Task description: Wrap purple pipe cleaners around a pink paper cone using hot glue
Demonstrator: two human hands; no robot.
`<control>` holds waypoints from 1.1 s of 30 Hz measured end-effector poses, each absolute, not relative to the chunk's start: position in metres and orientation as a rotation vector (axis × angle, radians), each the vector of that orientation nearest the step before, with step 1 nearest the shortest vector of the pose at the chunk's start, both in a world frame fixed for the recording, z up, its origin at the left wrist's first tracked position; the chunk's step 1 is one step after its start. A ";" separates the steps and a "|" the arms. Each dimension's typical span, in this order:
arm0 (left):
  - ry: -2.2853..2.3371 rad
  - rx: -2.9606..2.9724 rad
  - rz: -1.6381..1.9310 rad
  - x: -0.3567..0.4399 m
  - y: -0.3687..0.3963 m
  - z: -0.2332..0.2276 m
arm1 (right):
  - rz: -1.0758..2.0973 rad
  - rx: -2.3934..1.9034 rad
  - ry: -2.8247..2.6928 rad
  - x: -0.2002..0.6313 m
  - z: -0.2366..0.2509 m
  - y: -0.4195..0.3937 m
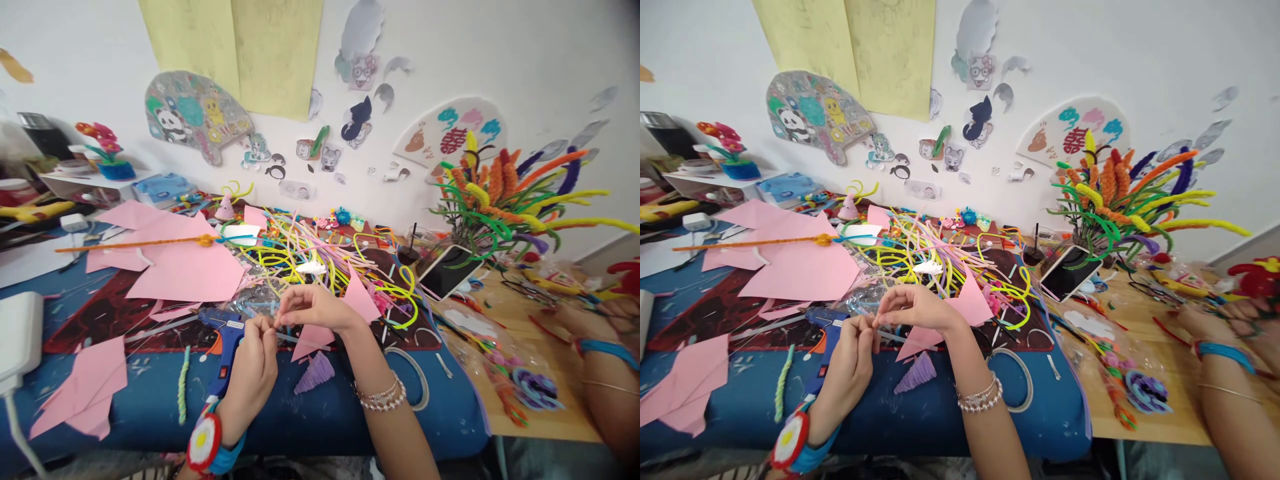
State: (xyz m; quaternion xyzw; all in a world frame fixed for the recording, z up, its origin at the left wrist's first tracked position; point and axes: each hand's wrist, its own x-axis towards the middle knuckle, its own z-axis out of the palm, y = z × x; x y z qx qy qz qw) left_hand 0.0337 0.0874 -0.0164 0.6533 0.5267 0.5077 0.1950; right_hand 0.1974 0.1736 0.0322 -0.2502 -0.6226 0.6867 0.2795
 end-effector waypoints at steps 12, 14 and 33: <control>1.513 1.799 1.663 0.030 0.083 -0.015 | 1.883 -0.689 -1.721 0.201 0.035 0.172; 1.543 1.792 1.664 0.030 0.083 -0.015 | 1.872 -0.703 -1.737 0.201 0.035 0.172; 1.273 2.024 1.462 0.026 0.074 -0.005 | 0.989 -1.358 -2.151 0.258 0.052 0.199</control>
